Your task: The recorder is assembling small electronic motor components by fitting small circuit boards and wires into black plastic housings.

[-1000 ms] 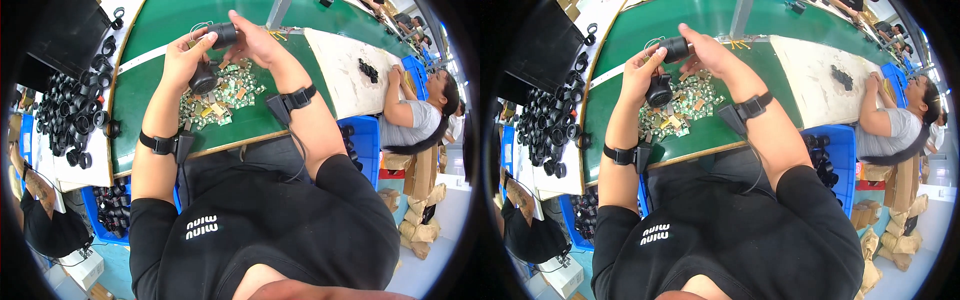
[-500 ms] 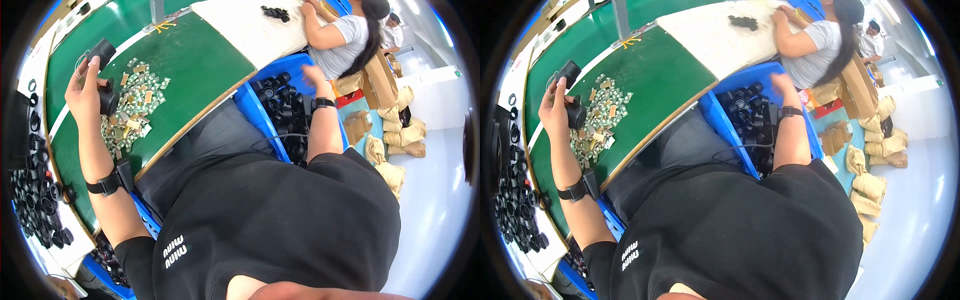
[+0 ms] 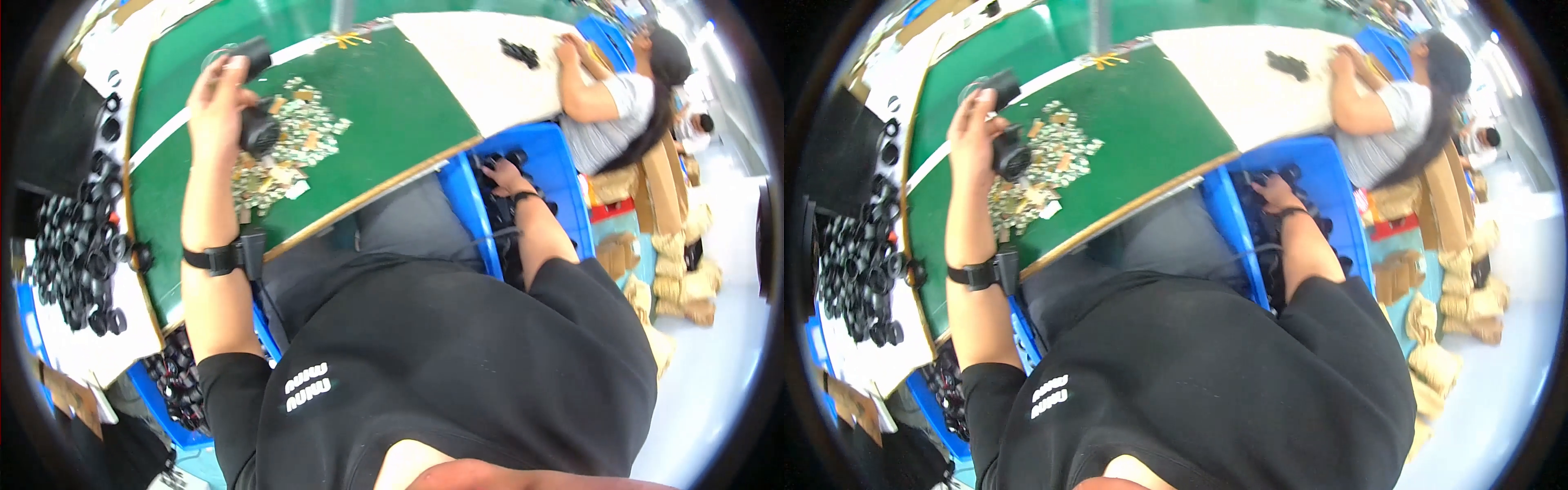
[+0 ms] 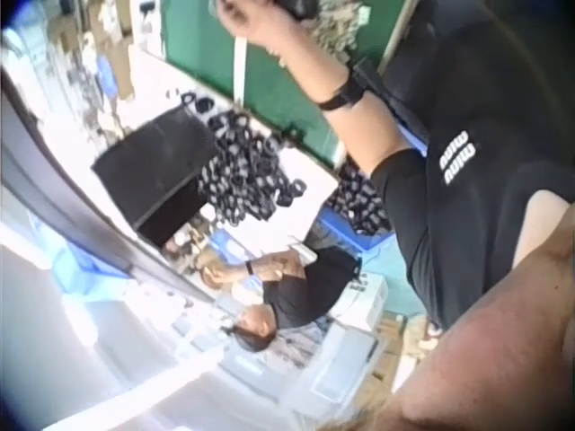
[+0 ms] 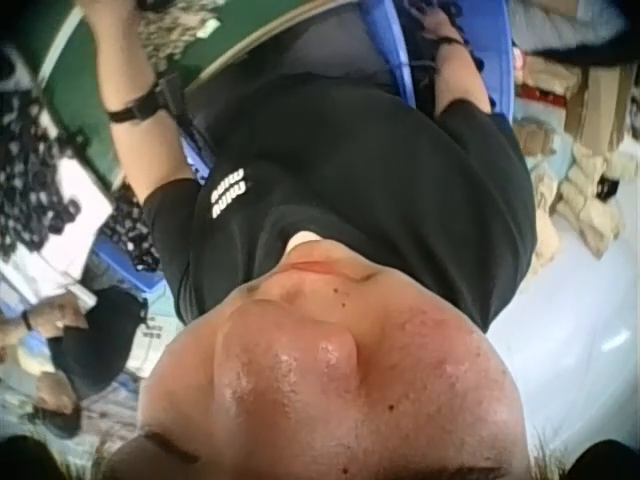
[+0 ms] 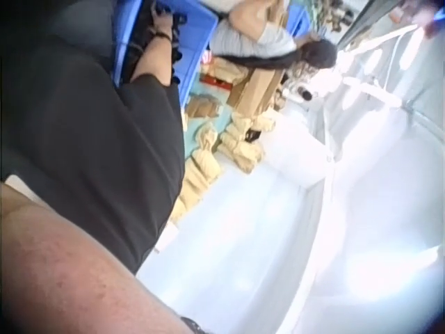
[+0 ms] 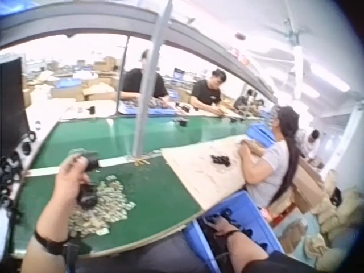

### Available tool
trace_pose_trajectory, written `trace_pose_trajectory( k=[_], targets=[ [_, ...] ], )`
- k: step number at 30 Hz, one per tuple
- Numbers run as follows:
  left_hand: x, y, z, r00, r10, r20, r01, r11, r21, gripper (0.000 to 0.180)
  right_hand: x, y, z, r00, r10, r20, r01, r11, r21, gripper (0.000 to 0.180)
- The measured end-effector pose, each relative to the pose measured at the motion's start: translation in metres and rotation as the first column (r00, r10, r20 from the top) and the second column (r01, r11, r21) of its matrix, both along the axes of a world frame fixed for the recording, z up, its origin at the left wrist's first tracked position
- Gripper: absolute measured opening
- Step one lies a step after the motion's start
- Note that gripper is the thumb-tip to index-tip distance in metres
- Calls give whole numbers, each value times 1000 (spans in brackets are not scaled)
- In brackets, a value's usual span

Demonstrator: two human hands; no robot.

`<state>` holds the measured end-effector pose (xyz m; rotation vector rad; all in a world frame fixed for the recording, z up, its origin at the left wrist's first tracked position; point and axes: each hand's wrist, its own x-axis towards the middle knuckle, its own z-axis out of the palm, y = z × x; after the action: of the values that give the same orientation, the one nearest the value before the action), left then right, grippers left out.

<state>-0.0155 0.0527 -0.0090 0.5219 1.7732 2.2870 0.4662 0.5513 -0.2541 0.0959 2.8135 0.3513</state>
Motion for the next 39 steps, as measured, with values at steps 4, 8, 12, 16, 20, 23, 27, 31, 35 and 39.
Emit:
trace_pose_trajectory(
  k=[4, 8, 12, 16, 20, 23, 27, 31, 35, 39],
  targets=[
    [22, -21, 15, 987, -36, -155, 47, 997, 67, 53, -55, -57, 20, 594, -796, -118, 744, 599, -295, 83],
    [22, -29, 14, 983, -89, -159, 110, 986, 125, 53, -66, -58, 106, 564, -752, 342, 824, 539, -175, 52],
    [26, -34, 19, 969, -152, -193, 178, 976, 126, 50, -99, -111, 265, 555, -814, 172, 629, 275, -728, 46],
    [25, -29, 21, 957, -228, -180, 261, 946, 190, 46, -165, -197, 347, 816, -535, -218, -331, -124, -936, 61],
    [16, -35, 16, 957, -236, -166, 265, 947, 180, 43, -291, -274, 344, 717, -444, -538, -653, -155, -742, 54],
    [12, -33, 11, 966, -242, -95, 258, 933, 249, 44, -373, -301, 312, 522, -295, -800, -822, 77, -565, 43],
    [12, -37, 16, 970, -192, -150, 225, 940, 255, 49, -419, -330, 284, 717, -81, -692, -674, -334, -659, 43],
    [20, -40, 22, 971, -146, -187, 148, 989, -4, 54, -417, -347, 268, 713, -307, -631, -701, -333, -630, 49],
    [22, -38, 29, 934, -126, -334, 115, 992, -53, 56, -415, -331, 265, 738, -287, -610, -674, -295, -677, 58],
    [25, -35, 27, 944, -148, -294, 134, 989, -66, 59, -414, -330, 267, 677, -244, -694, -736, -236, -635, 58]
  ],
)
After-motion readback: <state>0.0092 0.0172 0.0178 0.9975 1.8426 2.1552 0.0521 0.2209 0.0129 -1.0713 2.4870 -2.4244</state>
